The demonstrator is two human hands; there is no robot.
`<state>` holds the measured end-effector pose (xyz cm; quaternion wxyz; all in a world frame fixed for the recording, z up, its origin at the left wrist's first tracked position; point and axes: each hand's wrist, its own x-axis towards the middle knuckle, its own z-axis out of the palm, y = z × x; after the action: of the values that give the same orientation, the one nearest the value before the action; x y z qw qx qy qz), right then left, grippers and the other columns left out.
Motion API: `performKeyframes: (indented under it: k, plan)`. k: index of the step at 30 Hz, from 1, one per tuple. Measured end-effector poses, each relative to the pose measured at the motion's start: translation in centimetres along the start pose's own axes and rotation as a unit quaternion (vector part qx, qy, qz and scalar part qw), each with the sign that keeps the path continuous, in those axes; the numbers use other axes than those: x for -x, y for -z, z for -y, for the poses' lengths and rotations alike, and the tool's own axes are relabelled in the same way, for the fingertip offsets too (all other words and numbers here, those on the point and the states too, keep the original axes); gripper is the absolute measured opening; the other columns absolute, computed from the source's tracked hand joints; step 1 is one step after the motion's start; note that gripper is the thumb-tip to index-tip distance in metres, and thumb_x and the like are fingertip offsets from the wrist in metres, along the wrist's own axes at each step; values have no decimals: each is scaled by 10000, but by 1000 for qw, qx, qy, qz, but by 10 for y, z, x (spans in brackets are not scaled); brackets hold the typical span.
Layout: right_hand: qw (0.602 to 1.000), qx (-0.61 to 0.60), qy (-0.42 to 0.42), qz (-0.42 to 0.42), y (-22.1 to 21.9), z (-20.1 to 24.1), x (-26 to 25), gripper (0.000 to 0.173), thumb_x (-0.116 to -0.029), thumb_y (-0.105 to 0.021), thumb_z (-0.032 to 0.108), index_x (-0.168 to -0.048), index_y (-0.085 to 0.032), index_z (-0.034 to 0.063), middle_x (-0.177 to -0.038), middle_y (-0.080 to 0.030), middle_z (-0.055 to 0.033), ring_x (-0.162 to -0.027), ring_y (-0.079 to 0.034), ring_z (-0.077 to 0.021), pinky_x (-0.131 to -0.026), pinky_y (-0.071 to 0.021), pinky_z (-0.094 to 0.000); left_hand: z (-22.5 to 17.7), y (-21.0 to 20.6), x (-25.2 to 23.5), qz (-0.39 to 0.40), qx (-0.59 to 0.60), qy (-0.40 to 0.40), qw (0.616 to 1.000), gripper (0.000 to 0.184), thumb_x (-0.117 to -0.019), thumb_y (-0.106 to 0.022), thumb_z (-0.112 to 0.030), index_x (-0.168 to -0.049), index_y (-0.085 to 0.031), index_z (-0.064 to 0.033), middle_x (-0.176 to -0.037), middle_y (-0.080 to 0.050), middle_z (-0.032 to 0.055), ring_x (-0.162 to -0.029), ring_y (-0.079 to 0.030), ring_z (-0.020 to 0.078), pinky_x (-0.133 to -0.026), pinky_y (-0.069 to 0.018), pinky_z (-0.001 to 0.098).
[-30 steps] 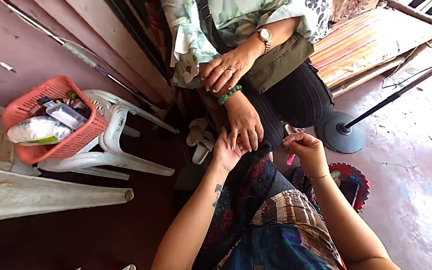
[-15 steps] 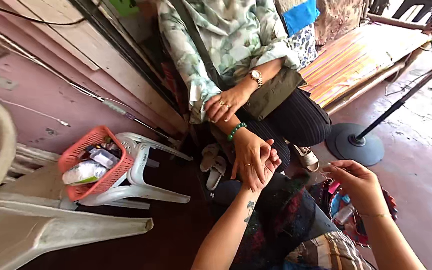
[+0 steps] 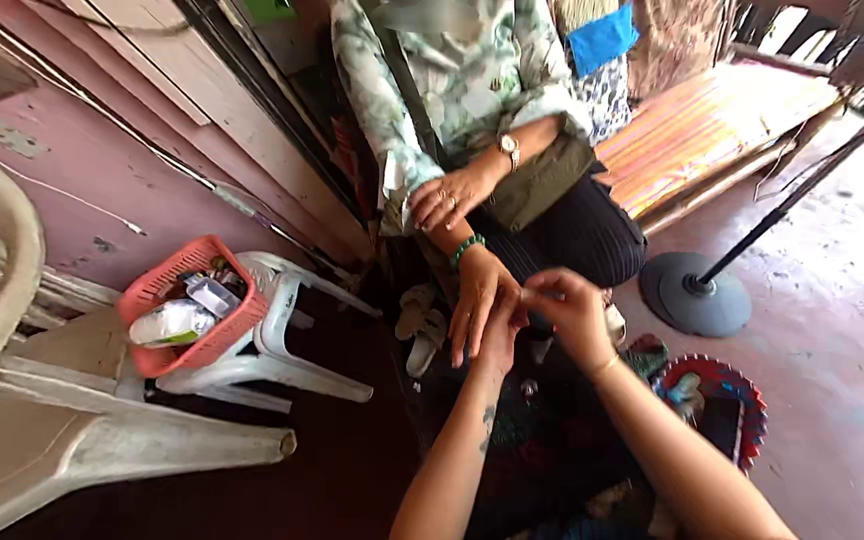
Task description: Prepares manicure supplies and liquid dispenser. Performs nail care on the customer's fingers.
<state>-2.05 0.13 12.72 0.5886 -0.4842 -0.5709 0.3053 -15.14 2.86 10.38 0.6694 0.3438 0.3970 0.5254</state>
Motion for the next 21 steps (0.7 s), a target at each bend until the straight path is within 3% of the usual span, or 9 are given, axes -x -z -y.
performKeyframes:
  k: [2,5,8,13,17,21]
  plan:
    - [997,66,46,-19,-13,-7,5,147,-904,-746,145,-1013,-750,46,-1002,-727,-68,-950,-701,-137,-844,-603,-322,3,-2,-2,-2,2,-30,1000,146,-1040,-528,-116,-1116,-600,-14,-846,-668,4,-750,-646,77,-742,-570,267]
    - [991,111,58,-46,-13,-8,8,97,-897,-743,131,-976,-769,81,-955,-731,-30,-901,-704,-93,-803,-607,-262,11,-5,-5,-13,60,-48,997,76,-1011,-567,-56,-1024,-636,-26,-800,-680,14,-693,-647,81,-691,-569,250]
    - [985,142,80,-56,-12,-8,10,103,-899,-731,160,-958,-802,116,-918,-730,5,-870,-683,-50,-786,-573,-215,13,-9,-5,-27,87,-41,995,56,-1015,-572,-45,-1026,-624,-28,-806,-673,25,-691,-647,89,-691,-566,247]
    - [990,108,54,-71,-9,-22,4,100,-885,-771,155,-957,-785,87,-929,-750,-15,-867,-712,-75,-803,-604,-266,22,-6,-13,-20,72,-33,997,102,-1021,-583,-108,-1036,-645,-28,-823,-667,33,-714,-642,104,-693,-557,259]
    - [987,117,83,-66,-13,-24,8,97,-869,-773,155,-910,-791,69,-949,-758,-29,-873,-720,-74,-776,-606,-246,19,-11,-11,-33,68,-47,996,120,-1031,-580,-126,-1024,-646,-27,-821,-661,17,-730,-639,89,-704,-550,248]
    - [996,76,22,-43,-15,-21,2,108,-881,-781,132,-946,-763,48,-881,-758,-30,-812,-728,-93,-768,-625,-292,22,-8,-13,-28,58,-76,995,146,-1030,-577,-139,-1072,-640,-14,-828,-680,20,-737,-654,92,-727,-570,272]
